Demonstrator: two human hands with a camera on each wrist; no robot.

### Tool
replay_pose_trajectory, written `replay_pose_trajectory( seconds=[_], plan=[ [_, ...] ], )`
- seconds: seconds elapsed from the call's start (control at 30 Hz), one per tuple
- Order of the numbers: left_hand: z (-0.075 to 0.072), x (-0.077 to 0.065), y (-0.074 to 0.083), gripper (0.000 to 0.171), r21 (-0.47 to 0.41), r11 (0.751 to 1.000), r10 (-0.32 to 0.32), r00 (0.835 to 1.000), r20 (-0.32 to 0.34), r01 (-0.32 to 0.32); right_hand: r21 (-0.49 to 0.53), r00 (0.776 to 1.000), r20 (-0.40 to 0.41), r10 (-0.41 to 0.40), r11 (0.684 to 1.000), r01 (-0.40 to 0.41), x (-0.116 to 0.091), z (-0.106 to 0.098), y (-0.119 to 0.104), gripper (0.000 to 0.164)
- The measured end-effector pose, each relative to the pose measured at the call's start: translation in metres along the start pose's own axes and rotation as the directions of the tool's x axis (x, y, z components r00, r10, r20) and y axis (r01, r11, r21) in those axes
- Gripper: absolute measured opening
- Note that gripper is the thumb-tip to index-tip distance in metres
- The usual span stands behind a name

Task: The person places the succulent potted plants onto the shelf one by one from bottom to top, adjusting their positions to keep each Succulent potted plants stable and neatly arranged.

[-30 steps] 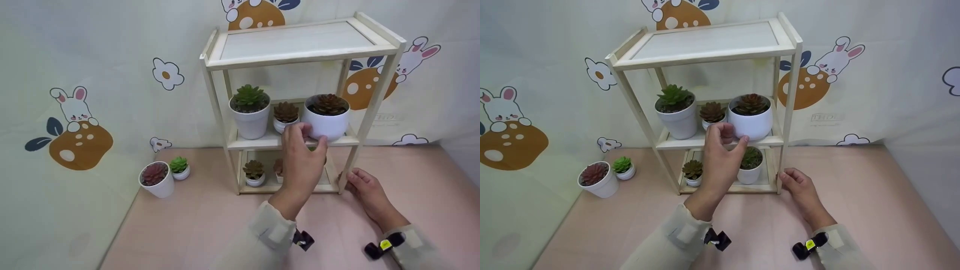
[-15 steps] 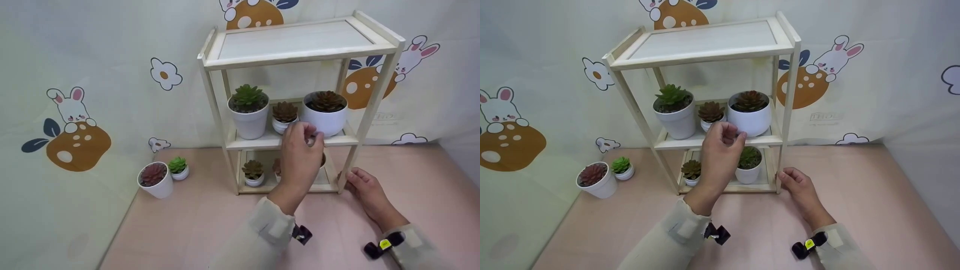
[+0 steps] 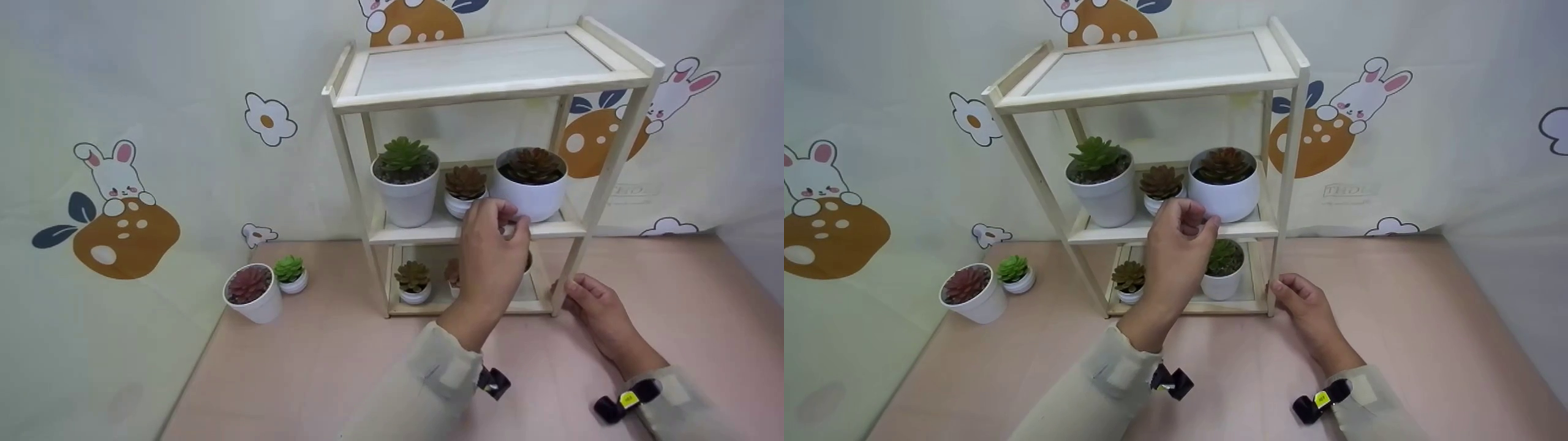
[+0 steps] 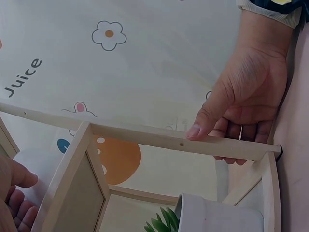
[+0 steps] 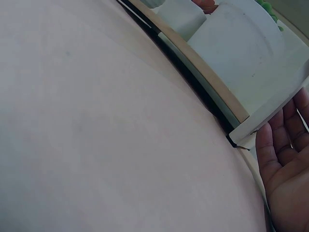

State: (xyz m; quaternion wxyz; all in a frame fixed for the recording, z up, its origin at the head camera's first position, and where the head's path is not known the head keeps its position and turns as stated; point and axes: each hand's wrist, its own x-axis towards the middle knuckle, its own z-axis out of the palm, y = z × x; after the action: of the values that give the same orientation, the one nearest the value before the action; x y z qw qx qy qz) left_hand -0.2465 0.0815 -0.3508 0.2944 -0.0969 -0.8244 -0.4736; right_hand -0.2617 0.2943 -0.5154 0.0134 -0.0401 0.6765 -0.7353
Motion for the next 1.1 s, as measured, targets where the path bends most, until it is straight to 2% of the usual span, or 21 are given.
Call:
replay_pose_trajectory(
  seconds=[0.3,0.57,0.9,1.1],
  plan=[
    [-0.003,-0.004,0.0,0.016,-0.042,0.999,-0.011,1.0,0.009,0.012,-0.022,1.0,0.011,0.005,1.0,-0.005,-0.001,-0.002,0.001,0.039],
    [-0.013,-0.008,-0.002,0.018,-0.072,0.997,-0.022,0.999,0.032,0.024,-0.014,1.0,0.011,-0.006,1.0,0.007,-0.001,-0.002,0.001,0.042],
    [-0.038,-0.014,-0.018,0.018,-0.118,0.993,0.013,1.0,0.01,-0.012,0.003,1.0,0.02,0.014,1.0,-0.014,-0.001,-0.001,-0.001,0.045],
    [-0.061,-0.02,-0.03,0.017,-0.119,0.993,0.013,1.0,-0.022,-0.015,-0.012,1.0,0.025,0.015,1.0,-0.015,-0.002,-0.002,0.0,0.049]
  ],
)
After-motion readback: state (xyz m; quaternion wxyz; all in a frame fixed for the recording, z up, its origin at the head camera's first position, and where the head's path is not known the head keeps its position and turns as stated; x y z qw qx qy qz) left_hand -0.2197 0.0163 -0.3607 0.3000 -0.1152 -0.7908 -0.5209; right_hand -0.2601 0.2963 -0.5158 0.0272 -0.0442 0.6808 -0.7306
